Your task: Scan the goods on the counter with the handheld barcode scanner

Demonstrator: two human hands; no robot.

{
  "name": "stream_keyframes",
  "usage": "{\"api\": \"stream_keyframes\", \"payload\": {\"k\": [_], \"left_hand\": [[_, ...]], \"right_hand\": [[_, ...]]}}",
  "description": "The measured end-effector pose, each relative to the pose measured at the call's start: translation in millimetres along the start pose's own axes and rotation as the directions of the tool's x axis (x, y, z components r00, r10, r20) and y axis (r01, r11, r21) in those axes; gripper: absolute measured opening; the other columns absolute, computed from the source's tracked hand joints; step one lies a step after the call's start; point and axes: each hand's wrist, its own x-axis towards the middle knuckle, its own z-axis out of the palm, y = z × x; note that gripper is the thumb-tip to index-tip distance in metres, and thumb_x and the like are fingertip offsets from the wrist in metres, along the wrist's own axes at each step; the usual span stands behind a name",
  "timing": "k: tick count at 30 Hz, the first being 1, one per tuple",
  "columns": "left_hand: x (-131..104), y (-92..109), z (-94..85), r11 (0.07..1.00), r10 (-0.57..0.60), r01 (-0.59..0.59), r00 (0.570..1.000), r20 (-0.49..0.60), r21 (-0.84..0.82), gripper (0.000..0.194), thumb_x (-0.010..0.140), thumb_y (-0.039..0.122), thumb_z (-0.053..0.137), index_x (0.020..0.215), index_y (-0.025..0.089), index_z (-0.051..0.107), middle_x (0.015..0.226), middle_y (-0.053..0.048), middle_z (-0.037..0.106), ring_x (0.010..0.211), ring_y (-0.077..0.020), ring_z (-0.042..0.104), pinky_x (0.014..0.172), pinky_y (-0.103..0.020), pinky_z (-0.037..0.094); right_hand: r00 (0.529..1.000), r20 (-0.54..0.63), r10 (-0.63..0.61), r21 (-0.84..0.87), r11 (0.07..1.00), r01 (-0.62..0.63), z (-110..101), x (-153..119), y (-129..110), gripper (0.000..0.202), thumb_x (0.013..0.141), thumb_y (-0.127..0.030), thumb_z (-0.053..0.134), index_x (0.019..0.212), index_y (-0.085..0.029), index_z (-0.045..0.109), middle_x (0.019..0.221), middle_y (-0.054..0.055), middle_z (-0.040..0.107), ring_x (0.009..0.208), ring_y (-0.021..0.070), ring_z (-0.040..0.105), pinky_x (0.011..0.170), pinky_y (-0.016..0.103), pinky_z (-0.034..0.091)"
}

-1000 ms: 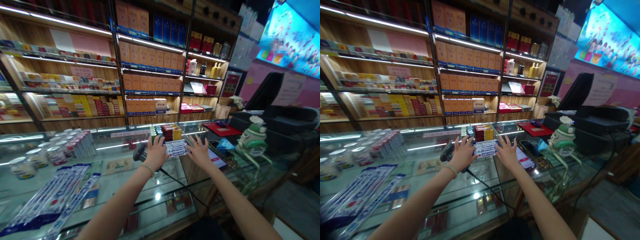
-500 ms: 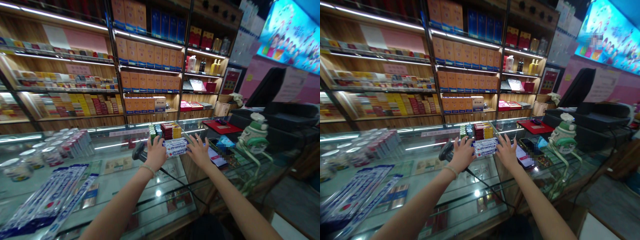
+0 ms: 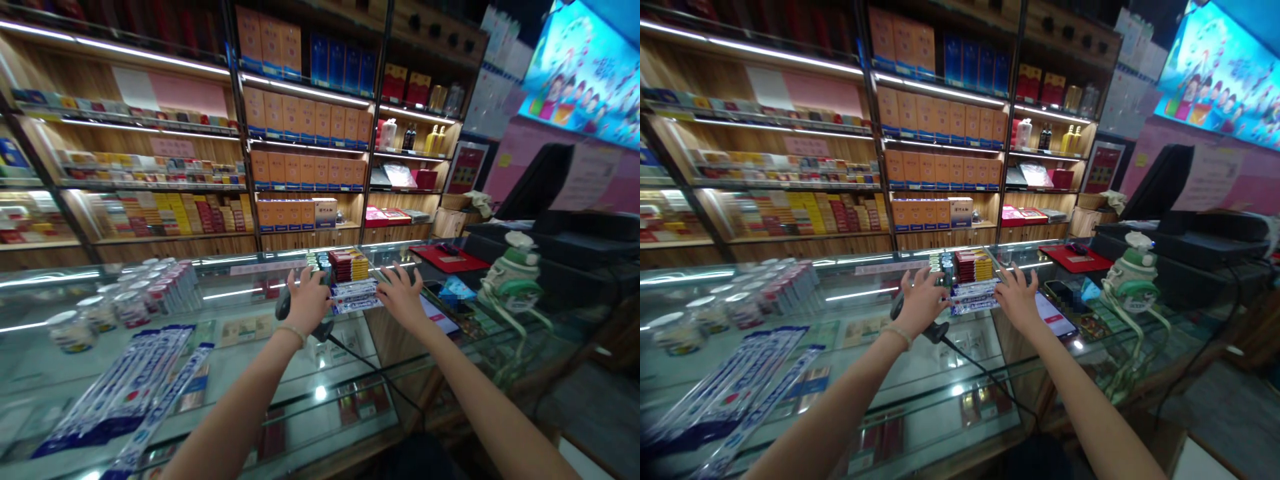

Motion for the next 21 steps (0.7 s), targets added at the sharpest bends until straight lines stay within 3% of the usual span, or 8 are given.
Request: {"api": "stream_keyframes", "payload": {"k": [8,15,21], "left_hand": [[-18,-37,-38.1,0.993,-0.119,0.119,0.992,-0.043,-0.014,0.005,0.081,0.031,0.076,0.077,0.028,0.079,0.143,-0.004,0.062,0.145,-0.0416,0.035,0.117,-0.072,0.015],[-42,-83,-54.2,0.964,-0.265,0.265,0.96,-0.084,-0.011,0.008,0.082,0.033,0.074,0.083,0.028,0.08,0.145,-0.007,0.06,0.145,-0.0429,0.033,0.116,-0.072,0.016],[-60,-119,-68.4,0.949,-0.312,0.315,0.945,-0.102,0.015,0.009,0.082,0.033,0.073,0.083,0.028,0.081,0.144,-0.009,0.06,0.145,-0.0434,0.033,0.116,-0.074,0.015]], "right_hand": [[0.998,-0.05,-0.043,0.094,0.994,0.047,-6,25,-42,0.014,0.095,-0.029,0.063,0.089,-0.03,0.075,0.15,0.002,0.057,0.145,0.0341,0.037,0.114,0.07,0.016],[0.996,-0.079,-0.041,0.218,0.974,0.058,-2,52,-95,0.015,0.096,-0.031,0.062,0.089,-0.03,0.075,0.147,0.001,0.058,0.144,0.034,0.037,0.114,0.071,0.016],[0.993,-0.063,-0.105,0.255,0.96,0.117,2,67,-136,0.016,0.097,-0.034,0.06,0.092,-0.031,0.075,0.149,0.002,0.057,0.143,0.0343,0.037,0.114,0.069,0.017]]}}
